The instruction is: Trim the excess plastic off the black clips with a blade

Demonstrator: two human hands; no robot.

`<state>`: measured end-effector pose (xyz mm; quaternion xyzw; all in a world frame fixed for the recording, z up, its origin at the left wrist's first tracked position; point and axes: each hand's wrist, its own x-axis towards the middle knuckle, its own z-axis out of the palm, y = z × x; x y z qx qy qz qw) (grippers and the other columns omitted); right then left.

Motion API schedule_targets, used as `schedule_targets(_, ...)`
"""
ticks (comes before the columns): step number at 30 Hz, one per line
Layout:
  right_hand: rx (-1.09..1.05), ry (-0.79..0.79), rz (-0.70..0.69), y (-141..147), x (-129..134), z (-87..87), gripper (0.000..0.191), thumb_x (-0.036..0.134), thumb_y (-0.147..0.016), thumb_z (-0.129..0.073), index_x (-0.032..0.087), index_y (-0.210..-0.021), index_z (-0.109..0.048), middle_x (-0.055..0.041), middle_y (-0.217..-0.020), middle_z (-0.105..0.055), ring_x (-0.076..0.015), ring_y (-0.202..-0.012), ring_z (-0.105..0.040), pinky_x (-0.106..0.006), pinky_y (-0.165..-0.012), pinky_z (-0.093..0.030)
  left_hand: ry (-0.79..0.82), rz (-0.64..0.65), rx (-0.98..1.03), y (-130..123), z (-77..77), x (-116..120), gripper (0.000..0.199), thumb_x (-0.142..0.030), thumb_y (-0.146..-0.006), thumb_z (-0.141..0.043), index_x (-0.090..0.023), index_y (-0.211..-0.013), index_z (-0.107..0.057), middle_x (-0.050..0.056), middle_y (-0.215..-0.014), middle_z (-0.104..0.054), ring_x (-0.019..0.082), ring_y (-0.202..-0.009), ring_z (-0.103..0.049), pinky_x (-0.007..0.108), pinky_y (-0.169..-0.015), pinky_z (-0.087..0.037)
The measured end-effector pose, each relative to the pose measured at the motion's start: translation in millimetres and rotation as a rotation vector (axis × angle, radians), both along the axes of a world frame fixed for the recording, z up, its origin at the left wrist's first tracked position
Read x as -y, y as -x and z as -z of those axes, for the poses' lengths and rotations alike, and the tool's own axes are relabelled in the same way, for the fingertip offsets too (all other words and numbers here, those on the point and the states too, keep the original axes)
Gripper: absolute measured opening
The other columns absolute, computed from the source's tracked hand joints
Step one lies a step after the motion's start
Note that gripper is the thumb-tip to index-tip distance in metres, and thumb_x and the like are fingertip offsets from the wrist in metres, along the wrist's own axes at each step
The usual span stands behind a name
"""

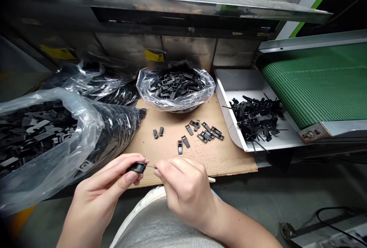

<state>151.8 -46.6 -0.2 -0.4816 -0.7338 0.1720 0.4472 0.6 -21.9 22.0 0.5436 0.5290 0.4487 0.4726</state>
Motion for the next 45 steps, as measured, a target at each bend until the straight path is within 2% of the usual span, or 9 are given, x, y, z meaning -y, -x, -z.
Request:
schedule_targets(8,0.01,0.047,-0.001,-0.9,-2.9,1.7,0.019,0.013,-0.087,-0.043,0.012,-0.091,-0.062,-0.0078,-0.072,-0.062,-0.0144,-0.06,-0.054,-0.026,-0.056,-0.042,0.017,0.025,0.027,-0.3,3.1,-3.2,0.012,-0.023,-0.069,-0.064,-0.031,-0.074,-0.073,-0.001,-0.081,-0.065,0.017,-0.073,-0.057,0.025,-0.072,-0.044)
schedule_targets(17,-0.218,0.334,-0.15,-4.6,-8.2,-1.6,0.024,0.019,-0.087,-0.042,0.015,-0.066,-0.053,0.0011,-0.057,-0.043,-0.0105,-0.053,-0.042,-0.024,-0.052,-0.034,-0.014,0.077,0.05,1.4,5.9,-6.4,0.014,-0.02,-0.069,-0.066,-0.031,-0.074,-0.073,-0.001,-0.084,-0.067,0.018,-0.078,-0.059,0.023,-0.07,-0.046)
schedule_targets(22,-0.252,0.349,-0.168,-3.1,-8.0,-0.7,0.024,0.018,-0.087,-0.042,0.016,-0.063,-0.047,0.0016,-0.057,-0.042,-0.0099,-0.053,-0.041,-0.023,-0.052,-0.032,-0.098,0.137,-0.025,8.3,10.0,-9.4,0.013,-0.021,-0.071,-0.064,-0.028,-0.078,-0.073,0.0,-0.087,-0.067,0.018,-0.081,-0.06,0.024,-0.071,-0.049)
schedule_targets(27,-0.253,0.35,-0.181,-1.2,-7.4,-0.4,0.023,0.017,-0.086,-0.043,0.015,-0.064,-0.048,0.0018,-0.056,-0.043,-0.0093,-0.052,-0.041,-0.023,-0.052,-0.032,-0.261,0.279,-0.106,17.9,16.2,-11.6,0.027,-0.014,-0.077,-0.059,-0.035,-0.091,-0.067,-0.006,-0.094,-0.066,0.011,-0.086,-0.061,0.015,-0.073,-0.048)
schedule_targets(33,-0.237,0.342,-0.2,-0.3,-6.6,-2.3,0.023,0.016,-0.085,-0.044,0.015,-0.063,-0.048,0.0022,-0.055,-0.042,-0.0088,-0.051,-0.04,-0.022,-0.051,-0.031,-0.325,0.317,-0.134,22.8,20.0,-11.4,0.029,-0.014,-0.079,-0.057,-0.037,-0.096,-0.064,-0.009,-0.097,-0.064,0.008,-0.088,-0.06,0.01,-0.073,-0.047)
schedule_targets(38,-0.305,0.414,-0.255,-1.3,-6.0,-3.8,0.025,0.017,-0.085,-0.045,0.014,-0.06,-0.049,0.0025,-0.054,-0.042,-0.0085,-0.052,-0.04,-0.022,-0.052,-0.032,-0.328,0.335,-0.145,25.0,20.4,-10.7,0.027,-0.015,-0.08,-0.057,-0.036,-0.095,-0.064,-0.009,-0.097,-0.063,0.008,-0.088,-0.06,0.009,-0.071,-0.048)
schedule_targets(41,-0.557,0.707,-0.436,-8.1,-13.0,-0.3,0.021,0.022,-0.085,-0.047,0.013,-0.068,-0.055,0.004,-0.052,-0.044,-0.0056,-0.043,-0.036,-0.02,-0.042,-0.028,-0.329,0.344,-0.138,24.9,20.2,-9.9,0.027,-0.016,-0.08,-0.057,-0.037,-0.095,-0.064,-0.009,-0.098,-0.063,0.008,-0.089,-0.06,0.01,-0.073,-0.048)
schedule_targets(43,-0.758,0.996,-0.703,-15.3,-18.9,2.1,0.018,0.025,-0.085,-0.049,0.013,-0.076,-0.059,0.0052,-0.05,-0.045,-0.0035,-0.035,-0.029,-0.018,-0.034,-0.023,-0.328,0.352,-0.14,24.5,20.5,-10.2,0.027,-0.016,-0.08,-0.057,-0.037,-0.096,-0.064,-0.009,-0.098,-0.063,0.008,-0.09,-0.06,0.011,-0.075,-0.047)
schedule_targets(45,-0.86,1.139,-0.909,-21.8,-21.8,1.9,0.018,0.026,-0.084,-0.05,0.013,-0.081,-0.061,0.0045,-0.052,-0.049,-0.003,-0.033,-0.029,-0.017,-0.032,-0.022,-0.315,0.342,-0.141,23.3,20.8,-10.7,0.028,-0.015,-0.079,-0.058,-0.037,-0.095,-0.065,-0.008,-0.098,-0.064,0.009,-0.09,-0.06,0.011,-0.075,-0.047)
